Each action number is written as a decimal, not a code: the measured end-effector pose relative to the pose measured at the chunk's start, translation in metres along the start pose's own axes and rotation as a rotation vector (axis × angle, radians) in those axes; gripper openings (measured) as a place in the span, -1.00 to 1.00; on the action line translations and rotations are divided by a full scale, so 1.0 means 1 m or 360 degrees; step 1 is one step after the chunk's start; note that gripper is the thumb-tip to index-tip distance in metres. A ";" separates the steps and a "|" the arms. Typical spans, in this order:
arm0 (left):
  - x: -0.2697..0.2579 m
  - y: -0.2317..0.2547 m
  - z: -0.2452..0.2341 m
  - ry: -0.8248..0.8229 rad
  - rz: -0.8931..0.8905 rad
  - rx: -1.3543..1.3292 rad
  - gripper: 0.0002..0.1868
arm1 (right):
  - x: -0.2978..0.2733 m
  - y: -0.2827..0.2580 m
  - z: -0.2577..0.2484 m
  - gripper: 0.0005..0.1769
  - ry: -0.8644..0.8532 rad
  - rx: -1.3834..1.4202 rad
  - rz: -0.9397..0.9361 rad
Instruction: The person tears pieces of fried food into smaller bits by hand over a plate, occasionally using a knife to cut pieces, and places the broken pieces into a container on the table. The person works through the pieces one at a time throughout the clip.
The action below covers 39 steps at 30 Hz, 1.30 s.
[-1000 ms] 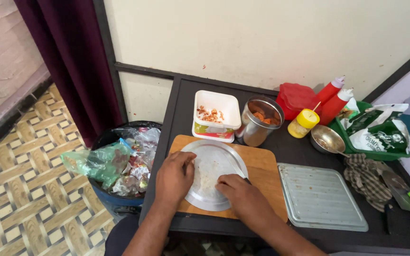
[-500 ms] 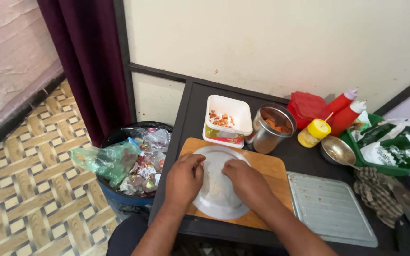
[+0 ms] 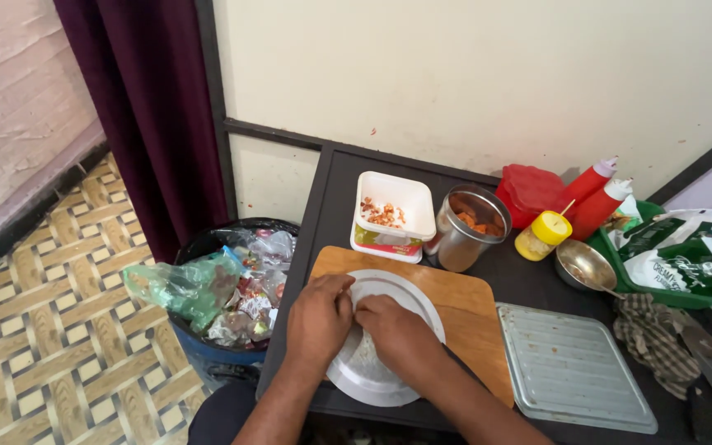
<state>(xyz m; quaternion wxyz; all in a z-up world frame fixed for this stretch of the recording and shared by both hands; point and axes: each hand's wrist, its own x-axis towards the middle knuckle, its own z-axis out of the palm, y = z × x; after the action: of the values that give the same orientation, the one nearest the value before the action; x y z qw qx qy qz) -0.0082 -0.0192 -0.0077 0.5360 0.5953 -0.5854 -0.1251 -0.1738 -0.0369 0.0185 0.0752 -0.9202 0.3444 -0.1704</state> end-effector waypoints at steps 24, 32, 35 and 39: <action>-0.002 -0.002 0.004 -0.0121 0.0164 0.0151 -0.71 | 0.029 0.122 -0.108 -0.80 0.1248 0.0091 0.0457; 0.018 0.074 -0.001 0.0048 0.0727 0.0241 -0.54 | -0.030 0.111 -0.107 -0.69 0.0765 0.0026 0.0470; 0.035 0.095 0.032 -0.0160 0.0867 0.0095 -0.42 | -0.049 0.108 -0.093 -0.58 0.0741 0.0000 0.0532; 0.048 0.091 0.080 -0.0327 0.0961 0.0115 -0.42 | -0.071 0.102 -0.077 -0.50 0.0762 -0.0078 0.0501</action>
<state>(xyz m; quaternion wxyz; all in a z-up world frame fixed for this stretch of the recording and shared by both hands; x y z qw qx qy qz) -0.1078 -0.0748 0.0557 0.4655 0.3976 -0.7907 0.0009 -0.3136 -0.0684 0.0458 -0.0050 -0.7905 0.4949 -0.3608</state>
